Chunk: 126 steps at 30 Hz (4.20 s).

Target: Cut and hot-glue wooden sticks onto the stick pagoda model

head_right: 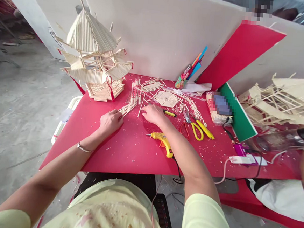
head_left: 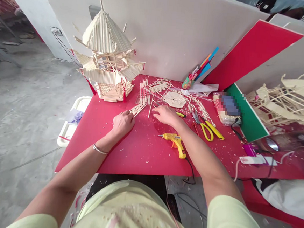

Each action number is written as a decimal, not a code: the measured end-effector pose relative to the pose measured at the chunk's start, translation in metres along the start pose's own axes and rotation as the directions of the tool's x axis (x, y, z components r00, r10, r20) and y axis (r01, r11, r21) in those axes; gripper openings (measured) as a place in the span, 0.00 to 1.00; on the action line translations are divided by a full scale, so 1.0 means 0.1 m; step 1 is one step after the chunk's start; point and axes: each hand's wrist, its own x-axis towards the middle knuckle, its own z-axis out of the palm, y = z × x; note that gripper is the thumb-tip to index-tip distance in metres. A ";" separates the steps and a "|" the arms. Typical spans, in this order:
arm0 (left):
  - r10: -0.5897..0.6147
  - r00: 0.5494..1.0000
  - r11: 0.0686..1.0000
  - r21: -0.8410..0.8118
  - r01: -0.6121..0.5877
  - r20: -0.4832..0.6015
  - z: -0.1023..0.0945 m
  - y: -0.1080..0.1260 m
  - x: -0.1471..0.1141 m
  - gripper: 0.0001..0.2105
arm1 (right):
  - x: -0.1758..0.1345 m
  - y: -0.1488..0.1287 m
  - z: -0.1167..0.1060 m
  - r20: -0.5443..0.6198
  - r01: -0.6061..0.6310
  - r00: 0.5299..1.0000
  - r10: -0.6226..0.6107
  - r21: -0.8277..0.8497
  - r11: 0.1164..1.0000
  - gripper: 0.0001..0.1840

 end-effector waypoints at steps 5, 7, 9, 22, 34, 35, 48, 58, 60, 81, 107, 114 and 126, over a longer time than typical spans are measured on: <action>0.042 0.993 0.999 0.007 -0.042 -0.108 -0.02 -0.06 0.00 0.14 | -0.02 0.08 -0.05 0.004 -0.030 1.000 0.031 -0.036 0.999 0.26; 0.060 0.987 0.998 0.029 -0.057 -0.152 -0.03 -0.09 0.00 0.15 | -0.10 0.22 -0.06 -0.001 -0.079 0.997 0.079 -0.091 0.993 0.34; 0.068 0.987 0.997 0.042 -0.062 -0.148 -0.03 -0.09 0.01 0.18 | -0.19 0.41 -0.03 0.024 -0.154 0.987 0.159 -0.145 0.977 0.47; 0.059 0.996 0.998 0.020 -0.058 -0.068 0.02 -0.12 0.07 0.18 | -0.39 0.87 0.24 -0.043 -0.250 0.968 0.248 -0.065 0.966 0.39; 0.074 0.993 0.994 0.089 -0.065 -0.094 0.02 0.11 0.28 0.20 | -0.42 1.11 0.25 -0.022 -0.247 0.968 0.248 0.051 0.968 0.50; 0.071 0.993 0.994 0.089 -0.063 -0.089 0.02 0.12 0.30 0.20 | -0.44 1.17 0.24 -0.047 -0.227 0.972 0.231 0.072 0.971 0.48; 0.261 0.932 0.962 -0.009 -0.272 -0.253 0.11 0.53 0.59 0.20 | -0.83 3.42 -0.20 -0.487 -0.710 0.600 0.635 0.043 0.703 0.54; 0.451 0.866 0.830 -0.254 -0.496 -0.217 0.41 1.33 1.13 0.24 | -0.81 4.05 -0.11 -0.353 -0.691 0.700 0.620 -0.116 0.713 0.54; 0.463 0.863 0.819 -0.275 -0.504 -0.202 0.48 1.31 1.11 0.24 | -0.78 4.06 -0.09 -0.353 -0.683 0.710 0.610 -0.132 0.718 0.53; 0.163 0.963 0.965 -0.170 -0.201 -0.213 0.41 0.88 1.12 0.20 | 0.20 1.77 -0.32 -0.258 -0.102 0.961 0.102 0.012 0.995 0.25; 0.017 0.979 0.941 -0.327 -0.084 -0.204 0.68 0.60 1.28 0.26 | -0.24 0.99 0.01 0.038 -0.161 0.985 0.167 -0.111 0.981 0.40; 0.038 0.977 0.954 -0.282 -0.098 -0.210 0.66 0.55 1.23 0.22 | -0.39 0.96 0.02 -0.146 -0.127 0.983 0.114 -0.084 0.988 0.36; -0.075 0.965 0.992 -0.120 0.046 -0.251 0.56 0.67 1.13 0.23 | 0.31 1.55 -0.08 -0.219 -0.468 0.859 0.462 0.026 0.883 0.32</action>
